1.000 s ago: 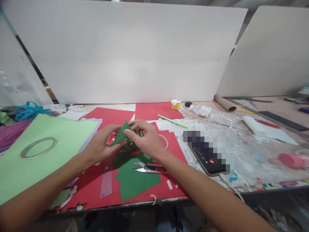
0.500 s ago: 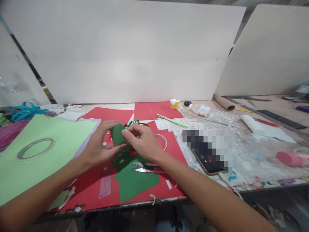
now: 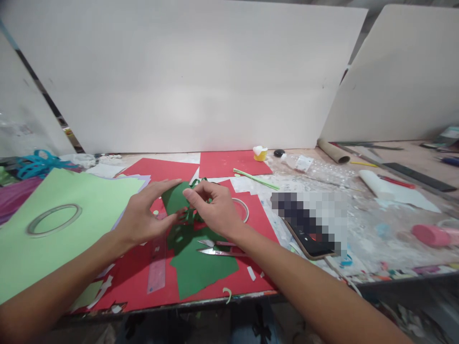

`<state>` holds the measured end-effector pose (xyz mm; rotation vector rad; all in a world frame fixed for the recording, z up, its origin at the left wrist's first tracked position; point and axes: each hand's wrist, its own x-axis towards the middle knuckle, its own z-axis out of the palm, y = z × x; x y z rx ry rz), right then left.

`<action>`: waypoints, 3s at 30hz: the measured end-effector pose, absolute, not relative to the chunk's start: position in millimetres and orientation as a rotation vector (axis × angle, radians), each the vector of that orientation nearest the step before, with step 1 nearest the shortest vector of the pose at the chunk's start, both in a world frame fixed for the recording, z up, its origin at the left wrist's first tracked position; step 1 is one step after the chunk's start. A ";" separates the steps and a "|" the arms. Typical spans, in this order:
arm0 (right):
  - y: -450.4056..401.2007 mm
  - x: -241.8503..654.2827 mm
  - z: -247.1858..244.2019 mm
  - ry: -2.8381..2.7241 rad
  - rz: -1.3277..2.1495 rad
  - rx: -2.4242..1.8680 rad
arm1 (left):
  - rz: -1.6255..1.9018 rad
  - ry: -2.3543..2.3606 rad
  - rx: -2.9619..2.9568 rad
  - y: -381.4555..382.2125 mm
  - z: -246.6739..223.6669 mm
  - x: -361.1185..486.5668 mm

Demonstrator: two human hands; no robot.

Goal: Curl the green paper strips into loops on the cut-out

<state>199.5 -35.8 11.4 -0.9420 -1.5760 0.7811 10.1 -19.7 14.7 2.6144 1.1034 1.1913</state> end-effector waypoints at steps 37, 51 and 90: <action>-32.7 209.2 21.8 -1.816 0.593 -1.101 | 0.814 0.961 1.907 -9.7 19.5 6.7; -30.0 211.8 21.6 -1.760 0.823 -1.047 | 0.787 0.892 1.782 -4.8 18.3 3.0; -22.4 214.7 13.5 -1.728 0.803 -1.029 | 0.888 0.748 1.327 2.4 14.2 0.9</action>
